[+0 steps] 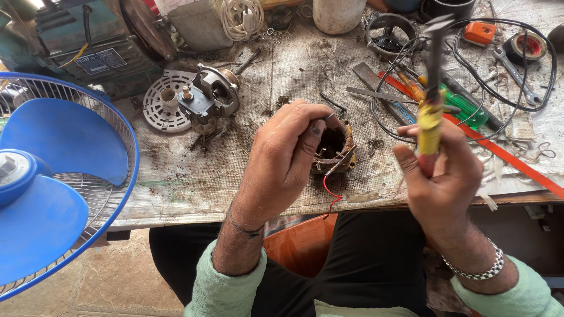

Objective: The person threads a red wire through the slots of a motor stator on a cluttered workbench, pulling it through by hand and adjusting its position. They then use pliers to cut and trim the wire ends and continue seating the wire in the stator.

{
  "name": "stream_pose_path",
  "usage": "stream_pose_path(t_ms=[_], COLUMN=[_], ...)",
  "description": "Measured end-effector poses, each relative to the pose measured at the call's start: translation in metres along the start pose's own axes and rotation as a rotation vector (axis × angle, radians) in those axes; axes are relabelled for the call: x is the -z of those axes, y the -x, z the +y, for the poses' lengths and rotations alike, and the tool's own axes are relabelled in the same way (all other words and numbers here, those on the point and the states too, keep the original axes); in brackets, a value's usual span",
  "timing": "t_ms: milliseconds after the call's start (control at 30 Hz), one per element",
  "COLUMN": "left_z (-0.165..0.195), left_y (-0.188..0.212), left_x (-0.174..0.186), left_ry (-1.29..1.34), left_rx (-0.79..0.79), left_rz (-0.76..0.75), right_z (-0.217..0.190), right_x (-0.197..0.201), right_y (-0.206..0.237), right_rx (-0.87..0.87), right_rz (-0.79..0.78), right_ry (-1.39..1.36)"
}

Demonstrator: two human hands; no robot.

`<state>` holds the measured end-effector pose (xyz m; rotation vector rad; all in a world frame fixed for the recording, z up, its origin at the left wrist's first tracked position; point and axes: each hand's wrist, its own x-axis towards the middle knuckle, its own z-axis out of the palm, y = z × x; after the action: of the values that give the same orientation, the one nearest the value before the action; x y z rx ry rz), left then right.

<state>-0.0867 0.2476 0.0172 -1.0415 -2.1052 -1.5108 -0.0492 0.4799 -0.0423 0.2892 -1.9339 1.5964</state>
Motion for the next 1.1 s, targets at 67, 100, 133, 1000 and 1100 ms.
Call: stream_pose_path(t_ms=[67,100,133,1000,1100], left_z=[-0.002,-0.004,-0.005,0.001,0.008], left_y=[0.000,0.000,0.000,0.003,0.004], left_x=[0.000,0.000,0.000,0.016,0.015], left_ry=[0.041,0.068,0.096,0.086,-0.008], left_rx=[0.024,0.037,0.051,-0.037,-0.011], left_rz=[-0.002,-0.004,-0.005,-0.055,-0.013], right_z=[-0.002,-0.003,-0.003,0.003,0.003], right_x=[0.002,0.003,0.003,0.007,0.007], right_y=[-0.001,-0.001,-0.002,0.008,0.011], right_rx=[0.262,0.392,0.426,0.520,0.561], right_rz=[-0.059,-0.090,-0.122,-0.232,-0.209], right_ry=[0.308,0.464,0.479,0.511,0.569])
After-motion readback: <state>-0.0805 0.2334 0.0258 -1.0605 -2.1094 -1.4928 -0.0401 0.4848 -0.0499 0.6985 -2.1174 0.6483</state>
